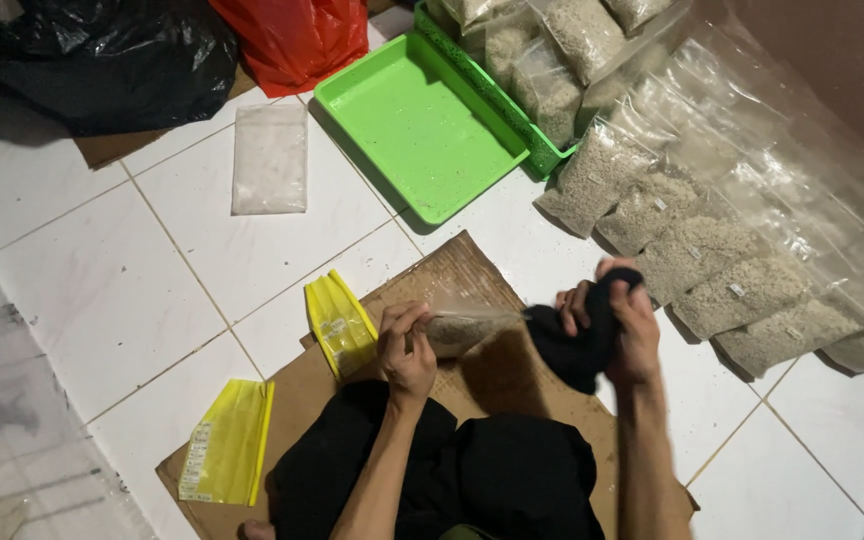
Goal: Manually sealing plastic bags of granular material with yellow adhesive strips while sitting on the floor.
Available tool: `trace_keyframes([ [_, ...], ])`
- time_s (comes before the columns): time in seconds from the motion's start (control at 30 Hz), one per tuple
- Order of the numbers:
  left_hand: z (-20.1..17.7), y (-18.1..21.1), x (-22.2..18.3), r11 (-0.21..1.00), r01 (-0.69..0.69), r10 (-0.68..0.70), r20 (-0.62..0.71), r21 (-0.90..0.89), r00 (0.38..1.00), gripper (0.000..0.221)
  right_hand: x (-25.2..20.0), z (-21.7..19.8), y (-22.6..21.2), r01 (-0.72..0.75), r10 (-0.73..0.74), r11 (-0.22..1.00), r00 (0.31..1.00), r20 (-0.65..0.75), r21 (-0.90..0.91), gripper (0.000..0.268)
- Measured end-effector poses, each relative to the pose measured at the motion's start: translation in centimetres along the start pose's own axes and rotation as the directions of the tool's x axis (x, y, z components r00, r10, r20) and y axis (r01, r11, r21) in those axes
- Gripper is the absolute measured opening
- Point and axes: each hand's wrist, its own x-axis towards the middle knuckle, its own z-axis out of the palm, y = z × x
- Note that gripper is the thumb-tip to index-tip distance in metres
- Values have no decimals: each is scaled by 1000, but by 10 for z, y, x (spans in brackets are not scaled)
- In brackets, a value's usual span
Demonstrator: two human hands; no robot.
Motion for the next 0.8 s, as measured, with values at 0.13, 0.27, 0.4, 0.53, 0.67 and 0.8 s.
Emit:
trace_keyframes([
  [0.13,0,4,2,1000,-7,7,8,-6,1000,22,25,65,-58,-269,243,792,962,-122,-548,55],
  [0.27,1,3,4,1000,-23,23,0,18,1000,20,56,115,-93,-20,461,326,876,140,-945,42],
  [0.4,-3,2,4,998,0,-1,20,56,1000,21,71,144,-87,384,539,164,737,408,-909,20],
  [0.53,-3,2,2,996,16,-17,10,93,1000,15,70,153,-69,530,521,59,706,479,-846,16],
  [0.67,0,5,3,994,87,-88,12,61,996,13,67,141,-41,611,573,-23,656,490,-791,18],
  [0.8,-3,16,2,975,223,-223,-22,13,975,12,67,148,-37,669,611,-58,611,503,-741,17],
])
